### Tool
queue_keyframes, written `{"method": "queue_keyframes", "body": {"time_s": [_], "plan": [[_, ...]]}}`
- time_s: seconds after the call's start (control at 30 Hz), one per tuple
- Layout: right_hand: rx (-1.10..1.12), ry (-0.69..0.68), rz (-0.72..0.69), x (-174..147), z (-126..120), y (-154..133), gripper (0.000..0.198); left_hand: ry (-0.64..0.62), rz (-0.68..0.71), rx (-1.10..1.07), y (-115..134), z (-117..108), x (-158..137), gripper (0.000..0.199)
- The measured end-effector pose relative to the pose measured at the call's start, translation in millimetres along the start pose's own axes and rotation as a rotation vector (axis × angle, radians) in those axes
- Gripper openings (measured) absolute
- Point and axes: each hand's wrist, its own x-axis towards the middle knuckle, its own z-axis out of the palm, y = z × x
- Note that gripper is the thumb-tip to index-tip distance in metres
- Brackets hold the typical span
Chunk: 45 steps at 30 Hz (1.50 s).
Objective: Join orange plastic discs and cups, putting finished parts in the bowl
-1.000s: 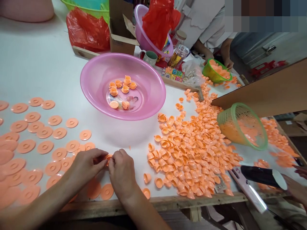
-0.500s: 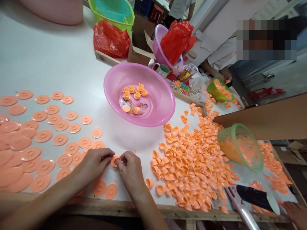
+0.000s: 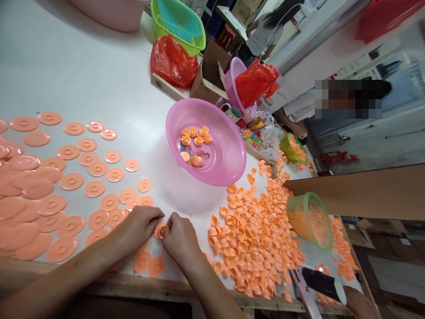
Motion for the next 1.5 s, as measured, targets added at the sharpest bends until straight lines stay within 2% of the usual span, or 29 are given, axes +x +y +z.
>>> {"method": "queue_keyframes", "body": {"time_s": [0.2, 0.37, 0.5, 0.6, 0.67, 0.77, 0.8, 0.9, 0.97, 1.03, 1.1, 1.2, 1.33, 1.5], "plan": [[-0.251, -0.018, 0.070, 0, 5, -19, 0.009, -0.031, 0.013, -0.060, -7, 5, 0, 0.020], [-0.336, 0.087, 0.117, -7, 18, -33, 0.013, -0.071, 0.010, -0.085, -4, -4, -4, 0.019], [-0.206, 0.113, 0.124, -7, 20, -32, 0.008, -0.041, 0.009, -0.024, -3, -7, -4, 0.023], [-0.038, 0.160, 0.035, -12, 22, -23, 0.014, -0.006, 0.030, -0.028, -3, -10, -4, 0.028], [0.133, 0.233, -0.062, -19, 28, -15, 0.015, 0.075, 0.057, -0.083, -3, -13, -4, 0.031], [0.362, 0.418, -0.182, -31, 40, -3, 0.012, 0.204, 0.088, -0.202, 1, -18, -5, 0.033], [0.405, 0.485, -0.213, -35, 43, 0, 0.012, 0.179, 0.091, -0.247, 3, -20, -7, 0.033], [0.456, 0.658, -0.298, -42, 50, 4, 0.011, -0.068, 0.103, -0.396, 11, -21, -17, 0.032], [0.474, 0.757, -0.326, -45, 49, 3, 0.013, -0.150, 0.101, -0.462, 14, -20, -25, 0.034], [0.486, 0.818, -0.350, -48, 45, 1, 0.023, -0.125, 0.096, -0.482, 15, -16, -33, 0.036], [0.486, 0.819, -0.370, -52, 40, -1, 0.028, -0.101, 0.120, -0.462, 15, -9, -39, 0.035], [0.483, 0.797, -0.365, -58, 36, 0, 0.026, -0.007, 0.176, -0.382, 14, 7, -45, 0.035], [0.469, 0.861, -0.323, -62, 42, 4, 0.024, 0.169, 0.222, -0.290, 18, 28, -51, 0.027], [0.521, 0.870, -0.247, -63, 52, 2, 0.023, 0.203, 0.220, -0.206, 14, 40, -56, 0.025]]}}
